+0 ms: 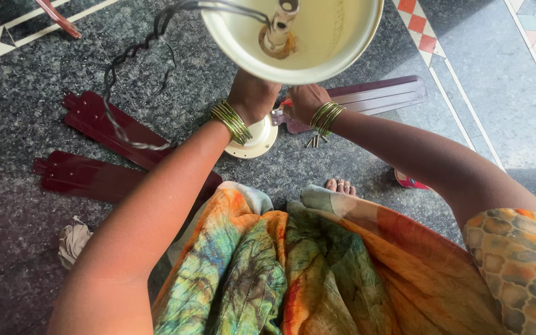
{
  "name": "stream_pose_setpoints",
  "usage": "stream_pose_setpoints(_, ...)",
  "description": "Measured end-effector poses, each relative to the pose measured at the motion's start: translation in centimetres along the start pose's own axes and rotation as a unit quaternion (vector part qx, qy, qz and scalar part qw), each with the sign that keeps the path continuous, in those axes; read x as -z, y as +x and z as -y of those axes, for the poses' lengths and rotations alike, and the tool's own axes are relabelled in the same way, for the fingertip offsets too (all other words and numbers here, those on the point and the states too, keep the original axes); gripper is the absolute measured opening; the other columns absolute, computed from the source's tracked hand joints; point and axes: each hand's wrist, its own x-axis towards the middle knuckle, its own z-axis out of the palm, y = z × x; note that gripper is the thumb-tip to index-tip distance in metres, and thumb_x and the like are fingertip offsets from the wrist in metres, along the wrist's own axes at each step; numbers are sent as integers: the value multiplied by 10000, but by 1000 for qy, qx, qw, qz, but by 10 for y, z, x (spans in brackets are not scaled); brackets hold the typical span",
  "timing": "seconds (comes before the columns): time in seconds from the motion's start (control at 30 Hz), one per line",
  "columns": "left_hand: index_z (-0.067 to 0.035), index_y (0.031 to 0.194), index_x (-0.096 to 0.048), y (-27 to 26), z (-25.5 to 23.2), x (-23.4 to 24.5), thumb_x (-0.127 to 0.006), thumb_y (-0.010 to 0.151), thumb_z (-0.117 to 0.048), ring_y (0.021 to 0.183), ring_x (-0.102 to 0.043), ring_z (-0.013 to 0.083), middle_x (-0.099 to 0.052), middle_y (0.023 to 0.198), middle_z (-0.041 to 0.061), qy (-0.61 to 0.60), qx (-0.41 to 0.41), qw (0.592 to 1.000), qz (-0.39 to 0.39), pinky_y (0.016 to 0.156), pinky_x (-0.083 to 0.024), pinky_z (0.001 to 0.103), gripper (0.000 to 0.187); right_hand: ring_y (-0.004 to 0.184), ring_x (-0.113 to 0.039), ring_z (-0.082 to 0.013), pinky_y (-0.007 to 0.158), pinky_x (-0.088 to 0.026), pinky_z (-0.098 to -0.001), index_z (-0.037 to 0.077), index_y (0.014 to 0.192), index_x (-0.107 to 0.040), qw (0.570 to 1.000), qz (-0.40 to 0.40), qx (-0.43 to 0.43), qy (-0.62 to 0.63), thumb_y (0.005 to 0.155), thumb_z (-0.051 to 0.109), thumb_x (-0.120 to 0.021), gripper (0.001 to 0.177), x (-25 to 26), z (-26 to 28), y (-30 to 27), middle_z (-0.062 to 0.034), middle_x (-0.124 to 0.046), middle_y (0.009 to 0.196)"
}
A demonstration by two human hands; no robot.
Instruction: The person wipes a maroon fan blade with a cloth, then attaches it to the fan motor housing using a screwdriver and screws. The person repeats this process for a second fan blade.
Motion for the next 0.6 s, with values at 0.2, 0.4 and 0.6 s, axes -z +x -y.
stream_pose_setpoints(0.2, 1, 1172, -690, 11, -10, 15, -642, 1000, -114, 1141, -708, 314, -733, 1199, 182, -365, 134, 921, -13, 1002, -548, 412, 212, 722, -717, -315, 715, -585, -443, 33, 988, -715, 999, -1, 43, -25, 887, 372, -764, 357, 2, 1, -4, -169, -725, 810)
stream_pose_setpoints(0.4, 2, 1242, -693, 3, -1, 16, -607, 1003, -56, 1164, -666, 358, -704, 1227, 207, -7, -52, 999, 10, 1033, -519, 452, 261, 708, -717, -283, 644, -601, -423, 1, 983, -706, 991, -65, 107, -42, 829, 304, -794, 351, -5, -2, 0, -166, -722, 814)
stream_pose_setpoints(0.6, 6, 1215, -703, 5, -1, 19, -628, 995, -72, 1175, -662, 353, -702, 1223, 193, -37, -47, 998, -6, 1029, -525, 441, 245, 697, -704, -264, 641, -601, -412, 13, 983, -699, 993, -13, 88, -76, 914, 300, -757, 301, -13, -5, 7, -155, -717, 846)
